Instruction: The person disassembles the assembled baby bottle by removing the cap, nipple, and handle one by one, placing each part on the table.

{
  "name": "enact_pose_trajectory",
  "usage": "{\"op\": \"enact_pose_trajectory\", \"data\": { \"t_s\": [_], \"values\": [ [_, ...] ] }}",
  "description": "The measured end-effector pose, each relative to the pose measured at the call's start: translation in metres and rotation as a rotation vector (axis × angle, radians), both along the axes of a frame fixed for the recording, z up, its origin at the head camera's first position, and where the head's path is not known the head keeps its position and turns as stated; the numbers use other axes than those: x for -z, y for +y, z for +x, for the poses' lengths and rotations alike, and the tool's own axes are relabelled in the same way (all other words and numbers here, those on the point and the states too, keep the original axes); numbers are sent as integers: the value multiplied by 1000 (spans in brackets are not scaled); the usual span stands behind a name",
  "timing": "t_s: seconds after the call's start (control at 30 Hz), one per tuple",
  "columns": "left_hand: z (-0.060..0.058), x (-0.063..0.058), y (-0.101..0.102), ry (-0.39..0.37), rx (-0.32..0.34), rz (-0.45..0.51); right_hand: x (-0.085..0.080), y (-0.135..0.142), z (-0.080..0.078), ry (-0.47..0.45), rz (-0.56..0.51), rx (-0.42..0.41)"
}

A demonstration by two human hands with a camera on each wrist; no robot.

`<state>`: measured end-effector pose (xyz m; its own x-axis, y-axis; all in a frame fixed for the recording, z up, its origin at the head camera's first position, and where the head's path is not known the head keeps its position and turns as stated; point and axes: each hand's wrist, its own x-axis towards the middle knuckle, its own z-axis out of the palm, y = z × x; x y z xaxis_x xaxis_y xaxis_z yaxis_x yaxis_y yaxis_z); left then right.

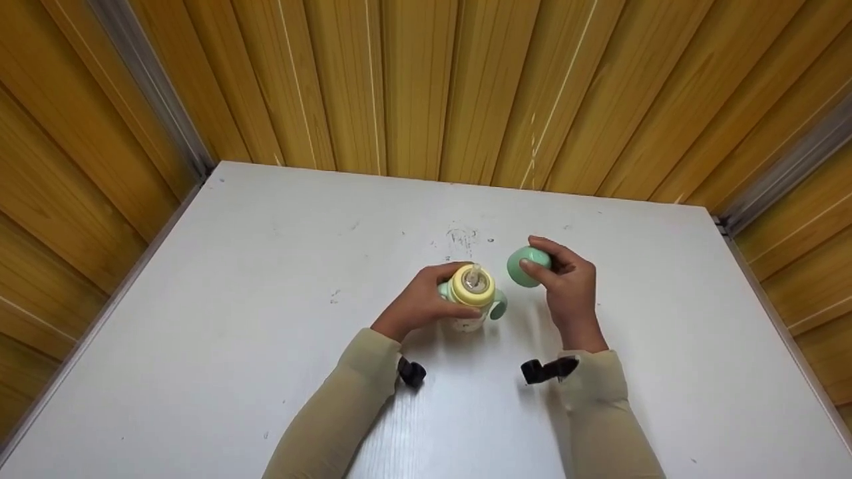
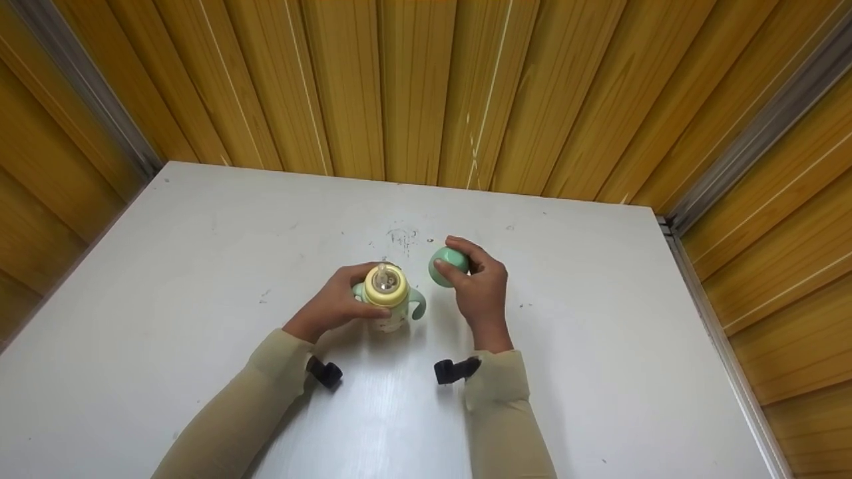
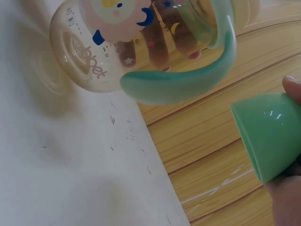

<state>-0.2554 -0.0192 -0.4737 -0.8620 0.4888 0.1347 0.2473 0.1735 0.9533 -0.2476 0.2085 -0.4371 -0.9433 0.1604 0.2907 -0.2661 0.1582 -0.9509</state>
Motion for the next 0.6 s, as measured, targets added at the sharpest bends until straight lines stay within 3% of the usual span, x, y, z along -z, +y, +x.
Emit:
{"op": "enact_pose_trajectory", "data": {
  "t_s": [0.2,0.43,0.6],
  "values": [
    [2,-5,1,-5,9,6,3,3,-3,-32,-12,28],
    [13,-23,-3,-27,12,6,8,5,-6,-46,-7,47],
    [9,-16,-3,-17,14,-4,12,7,-7,-59,3,54]
  ]
}}
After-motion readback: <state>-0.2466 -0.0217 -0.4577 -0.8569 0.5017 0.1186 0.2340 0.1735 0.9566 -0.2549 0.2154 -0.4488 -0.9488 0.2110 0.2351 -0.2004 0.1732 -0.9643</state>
